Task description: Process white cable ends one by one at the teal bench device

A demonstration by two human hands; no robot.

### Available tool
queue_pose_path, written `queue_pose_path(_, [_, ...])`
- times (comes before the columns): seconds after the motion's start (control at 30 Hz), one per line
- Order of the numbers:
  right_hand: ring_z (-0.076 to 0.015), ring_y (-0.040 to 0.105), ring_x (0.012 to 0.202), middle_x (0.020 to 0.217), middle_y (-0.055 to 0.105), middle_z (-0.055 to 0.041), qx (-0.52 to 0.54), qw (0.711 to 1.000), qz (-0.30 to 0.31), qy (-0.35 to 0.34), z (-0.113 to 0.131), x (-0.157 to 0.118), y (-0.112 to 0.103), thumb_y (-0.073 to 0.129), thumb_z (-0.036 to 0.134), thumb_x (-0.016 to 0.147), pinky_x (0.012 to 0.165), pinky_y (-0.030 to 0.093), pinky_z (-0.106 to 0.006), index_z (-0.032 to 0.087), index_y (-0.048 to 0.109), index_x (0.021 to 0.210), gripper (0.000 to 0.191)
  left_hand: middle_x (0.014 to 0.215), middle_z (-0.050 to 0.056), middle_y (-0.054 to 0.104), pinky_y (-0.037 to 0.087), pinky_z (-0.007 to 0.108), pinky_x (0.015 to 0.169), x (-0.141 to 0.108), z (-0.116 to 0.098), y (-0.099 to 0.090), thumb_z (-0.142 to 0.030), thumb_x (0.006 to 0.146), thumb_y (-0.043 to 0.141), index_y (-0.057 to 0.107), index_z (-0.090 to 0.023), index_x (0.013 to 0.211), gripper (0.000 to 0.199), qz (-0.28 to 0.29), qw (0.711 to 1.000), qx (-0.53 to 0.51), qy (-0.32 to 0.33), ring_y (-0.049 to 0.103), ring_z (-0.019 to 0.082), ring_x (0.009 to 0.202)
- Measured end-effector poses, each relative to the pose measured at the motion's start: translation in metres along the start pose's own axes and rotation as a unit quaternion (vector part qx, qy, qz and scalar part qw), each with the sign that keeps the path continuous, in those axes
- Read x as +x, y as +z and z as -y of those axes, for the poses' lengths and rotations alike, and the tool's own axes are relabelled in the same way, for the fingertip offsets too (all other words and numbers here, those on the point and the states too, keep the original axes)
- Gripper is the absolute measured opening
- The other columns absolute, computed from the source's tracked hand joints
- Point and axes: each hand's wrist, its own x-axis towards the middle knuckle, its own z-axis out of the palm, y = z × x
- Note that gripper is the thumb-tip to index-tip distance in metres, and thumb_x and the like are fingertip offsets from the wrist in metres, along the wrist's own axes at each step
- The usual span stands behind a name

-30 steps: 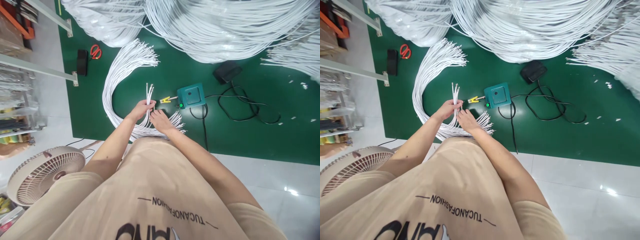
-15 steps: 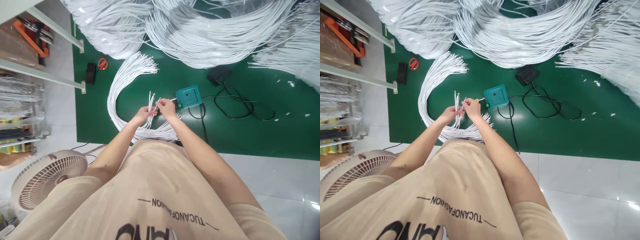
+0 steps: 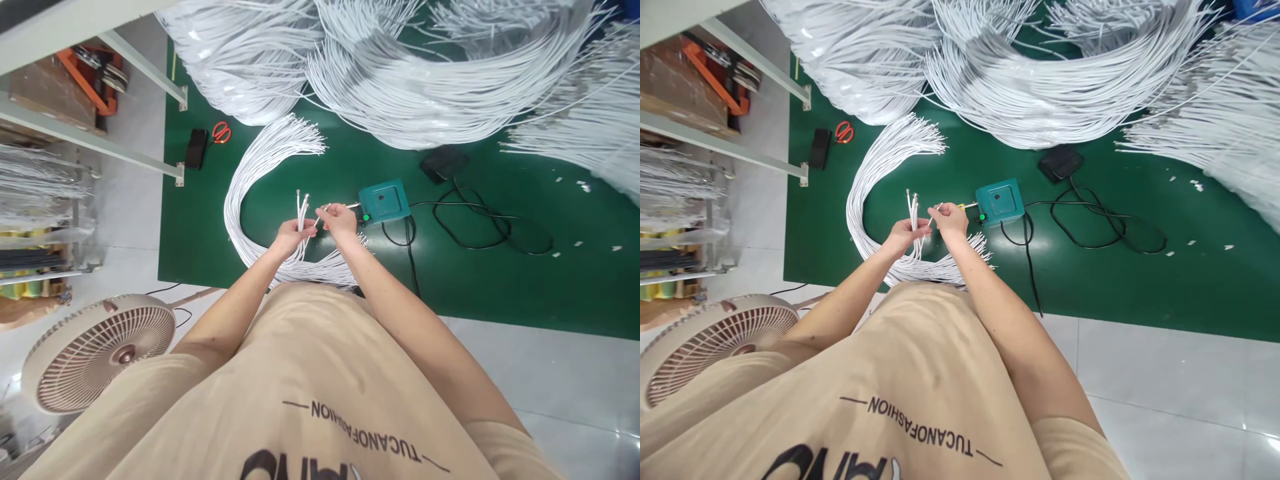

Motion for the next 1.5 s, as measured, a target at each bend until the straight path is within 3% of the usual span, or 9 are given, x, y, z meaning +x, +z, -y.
queue_pose_path(0.13, [-0.0067, 0.047, 0.046, 0.059, 0.058, 0.0053, 0.046, 0.998, -0.042, -0.001, 0.002, 0.0, 0.003, 0.065, 0.041, 0.069, 0.051, 0.041, -0.022, 0.019, 0.061, 0.066, 0.023, 0.071, 0.002, 0.068, 0.045, 0.025, 0.065, -0.002, -0.002, 0.0, -0.025, 0.056, 0.083, 0.067, -0.01, 0.087, 0.038, 0.002, 1.0, 0.013, -0.001, 0.064, 0.012, 0.065])
queue_pose_path(0.3, [-0.0053, 0.045, 0.048, 0.059, 0.058, 0.0047, 0.149, 0.989, 0.022, 0.013, 0.009, -0.006, 0.002, 0.063, 0.031, 0.072, 0.05, 0.039, -0.02, 0.017, 0.067, 0.072, 0.015, 0.08, 0.004, 0.068, 0.039, 0.021, 0.058, 0.0, -0.017, 0.006, -0.035, 0.064, 0.079, 0.066, -0.013, 0.094, 0.04, 0.032, 0.997, 0.024, 0.063, 0.061, 0.011, 0.07])
queue_pose_path(0.53, [-0.0034, 0.037, 0.045, 0.054, 0.05, 0.0074, 0.283, 0.947, 0.101, 0.115, 0.007, -0.009, 0.002, 0.07, 0.028, 0.068, 0.05, 0.037, -0.019, 0.016, 0.065, 0.074, 0.014, 0.063, 0.0, 0.06, 0.034, 0.022, 0.053, 0.006, -0.022, 0.013, -0.039, 0.065, 0.079, 0.065, -0.013, 0.077, 0.032, 0.002, 0.996, 0.05, 0.079, 0.05, 0.007, 0.056])
queue_pose_path(0.67, [-0.0044, 0.036, 0.046, 0.052, 0.044, 0.0089, 0.237, 0.964, 0.094, 0.074, 0.006, -0.011, 0.0, 0.067, 0.028, 0.068, 0.048, 0.034, -0.02, 0.017, 0.067, 0.078, 0.015, 0.061, 0.001, 0.061, 0.035, 0.021, 0.053, 0.008, -0.019, 0.009, -0.035, 0.067, 0.077, 0.065, -0.012, 0.076, 0.028, 0.003, 0.997, 0.041, 0.064, 0.056, 0.008, 0.058])
queue_pose_path(0.8, [-0.0071, 0.048, 0.057, 0.065, 0.059, 0.0062, 0.123, 0.989, 0.074, -0.022, 0.009, -0.01, -0.006, 0.06, 0.024, 0.067, 0.056, 0.041, -0.021, 0.021, 0.07, 0.09, 0.025, 0.064, 0.002, 0.064, 0.038, 0.021, 0.054, 0.008, -0.022, 0.008, -0.034, 0.068, 0.077, 0.064, -0.011, 0.078, 0.028, 0.014, 0.999, 0.034, 0.035, 0.058, 0.009, 0.058])
queue_pose_path(0.93, [-0.0097, 0.056, 0.066, 0.074, 0.069, 0.0015, 0.077, 0.991, 0.094, -0.057, 0.011, -0.004, -0.013, 0.063, 0.024, 0.065, 0.065, 0.045, -0.024, 0.018, 0.071, 0.076, 0.015, 0.062, 0.003, 0.063, 0.036, 0.022, 0.053, 0.006, -0.024, 0.008, -0.032, 0.071, 0.075, 0.064, -0.011, 0.077, 0.025, 0.042, 0.998, 0.035, 0.024, 0.057, 0.009, 0.055])
queue_pose_path(1.13, [-0.0063, 0.048, 0.054, 0.065, 0.067, 0.0012, 0.151, 0.985, 0.077, 0.015, 0.012, -0.005, -0.011, 0.075, 0.027, 0.058, 0.056, 0.042, -0.023, 0.017, 0.071, 0.068, 0.015, 0.065, 0.003, 0.064, 0.037, 0.022, 0.055, 0.008, -0.018, 0.002, -0.033, 0.069, 0.076, 0.064, -0.011, 0.08, 0.027, 0.042, 0.997, 0.032, 0.054, 0.057, 0.009, 0.06])
queue_pose_path(1.3, [-0.0045, 0.047, 0.052, 0.058, 0.062, 0.0035, 0.222, 0.967, 0.1, 0.074, 0.012, -0.009, -0.007, 0.079, 0.024, 0.055, 0.053, 0.041, -0.019, 0.016, 0.07, 0.068, 0.018, 0.063, 0.0, 0.061, 0.035, 0.022, 0.055, 0.01, -0.015, 0.004, -0.032, 0.071, 0.072, 0.064, -0.013, 0.078, 0.023, -0.012, 0.992, 0.068, 0.103, 0.048, 0.007, 0.055])
queue_pose_path(1.5, [-0.0048, 0.047, 0.049, 0.054, 0.056, 0.0057, 0.17, 0.981, 0.064, 0.07, 0.016, -0.013, -0.003, 0.065, 0.018, 0.067, 0.053, 0.041, -0.019, 0.017, 0.057, 0.06, 0.01, 0.065, -0.001, 0.06, 0.037, 0.023, 0.058, 0.006, -0.018, 0.011, -0.027, 0.07, 0.069, 0.062, -0.014, 0.076, 0.016, -0.053, 0.985, 0.102, 0.128, 0.048, 0.008, 0.057])
